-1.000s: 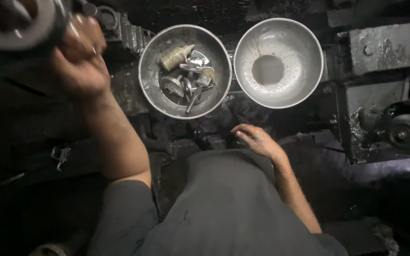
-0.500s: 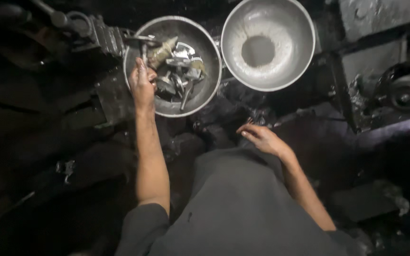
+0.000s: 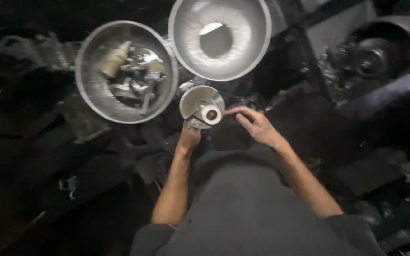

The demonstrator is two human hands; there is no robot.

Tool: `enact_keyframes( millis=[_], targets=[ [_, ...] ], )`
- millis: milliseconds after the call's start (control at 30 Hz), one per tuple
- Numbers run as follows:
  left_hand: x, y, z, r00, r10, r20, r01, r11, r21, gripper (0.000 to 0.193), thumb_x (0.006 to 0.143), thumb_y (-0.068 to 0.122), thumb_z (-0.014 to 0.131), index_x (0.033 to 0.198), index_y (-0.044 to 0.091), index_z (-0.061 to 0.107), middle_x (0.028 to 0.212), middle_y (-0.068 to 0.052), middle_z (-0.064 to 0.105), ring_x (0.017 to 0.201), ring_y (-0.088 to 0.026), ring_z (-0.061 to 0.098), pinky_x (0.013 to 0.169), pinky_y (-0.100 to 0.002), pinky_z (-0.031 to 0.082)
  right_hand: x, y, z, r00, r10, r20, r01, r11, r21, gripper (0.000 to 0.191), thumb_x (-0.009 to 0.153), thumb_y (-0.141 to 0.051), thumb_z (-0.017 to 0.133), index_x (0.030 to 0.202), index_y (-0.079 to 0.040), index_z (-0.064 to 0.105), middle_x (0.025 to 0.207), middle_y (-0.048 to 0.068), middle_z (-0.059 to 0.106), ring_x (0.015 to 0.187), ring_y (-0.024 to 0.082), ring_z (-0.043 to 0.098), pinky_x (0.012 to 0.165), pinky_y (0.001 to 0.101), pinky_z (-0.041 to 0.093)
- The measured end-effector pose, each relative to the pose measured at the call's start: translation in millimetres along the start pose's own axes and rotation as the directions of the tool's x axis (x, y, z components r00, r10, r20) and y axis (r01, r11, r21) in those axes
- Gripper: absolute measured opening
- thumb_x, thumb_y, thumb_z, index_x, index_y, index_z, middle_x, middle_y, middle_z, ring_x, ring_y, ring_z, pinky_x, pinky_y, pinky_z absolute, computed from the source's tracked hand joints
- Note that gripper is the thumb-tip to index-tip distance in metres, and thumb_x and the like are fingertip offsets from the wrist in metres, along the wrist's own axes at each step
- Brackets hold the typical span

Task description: The person holds small metal faucet-like components against a spinning bench grinding/polishing wheel, repositioning each part to grind its surfaces, occasionally dipping parts into a water bowl, and placing finished parts into a bowl of completed pieces.

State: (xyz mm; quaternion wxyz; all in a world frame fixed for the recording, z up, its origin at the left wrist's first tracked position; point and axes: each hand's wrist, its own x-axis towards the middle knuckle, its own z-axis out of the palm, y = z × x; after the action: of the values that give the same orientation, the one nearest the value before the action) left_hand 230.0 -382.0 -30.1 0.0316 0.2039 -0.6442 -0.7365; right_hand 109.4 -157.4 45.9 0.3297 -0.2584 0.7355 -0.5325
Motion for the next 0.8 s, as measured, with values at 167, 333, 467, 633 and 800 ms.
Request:
enact_keyframes(
  millis=[167,333,467,633,800],
  targets=[
    [7,-7,120,0.92,0.24,0.309,-0.232,0.971,-0.065,0.028,0.099,0.0,0.056,0.127,-0.001,0.061,0.116,-0.007,0.068,0.106,-0.015,0.062,0.092,-0.03,0.053,-47,15,-64,0.973,0.216,-0.081,-0.121,0.78,0.614,0.054,0.108,-0.04,0.038,0.141,-0.003,0.057,0.14,0.009,0.063,0.133,0.016,0.056,0.114,0.0288,0.041],
    [2,12,254,0.83,0.09,0.55,-0.189,0.974,0.126,0.019,0.107,0.006,0.055,0.124,-0.001,0.061,0.105,-0.005,0.069,0.101,-0.017,0.065,0.094,-0.031,0.054,-106,36,-142,0.981,0.127,-0.146,0.068,0.481,0.874,0.053,0.102,-0.035,0.047,0.132,0.007,0.062,0.136,0.019,0.067,0.125,0.029,0.064,0.111,0.0405,0.048],
    [-9,25,338,0.848,0.33,0.415,-0.388,0.92,0.059,0.027,0.11,0.006,0.053,0.135,-0.002,0.06,0.127,-0.01,0.063,0.121,-0.022,0.06,0.107,-0.033,0.047,-154,78,-212,0.938,0.213,-0.275,0.192,0.342,0.92,0.049,0.106,-0.031,0.047,0.124,0.009,0.066,0.126,0.023,0.07,0.118,0.032,0.068,0.109,0.0422,0.051],
    [-6,27,410,0.899,-0.188,0.395,0.252,0.961,-0.117,0.044,0.101,0.017,0.064,0.14,0.0,0.054,0.113,-0.01,0.071,0.1,-0.019,0.07,0.089,-0.032,0.06,-180,127,-267,0.895,0.301,-0.33,0.118,0.554,0.824,0.053,0.11,-0.041,0.045,0.118,0.006,0.067,0.111,0.015,0.072,0.098,0.023,0.07,0.087,0.0368,0.057],
    [-3,21,434,0.937,-0.232,0.26,0.297,0.922,-0.249,0.044,0.101,0.017,0.063,0.139,-0.003,0.051,0.113,-0.013,0.071,0.091,-0.019,0.073,0.078,-0.038,0.065,-184,138,-284,0.939,0.251,-0.235,-0.028,0.737,0.675,0.052,0.1,-0.047,0.053,0.121,-0.001,0.064,0.103,0.003,0.071,0.089,0.011,0.065,0.074,0.0274,0.054]
  ],
)
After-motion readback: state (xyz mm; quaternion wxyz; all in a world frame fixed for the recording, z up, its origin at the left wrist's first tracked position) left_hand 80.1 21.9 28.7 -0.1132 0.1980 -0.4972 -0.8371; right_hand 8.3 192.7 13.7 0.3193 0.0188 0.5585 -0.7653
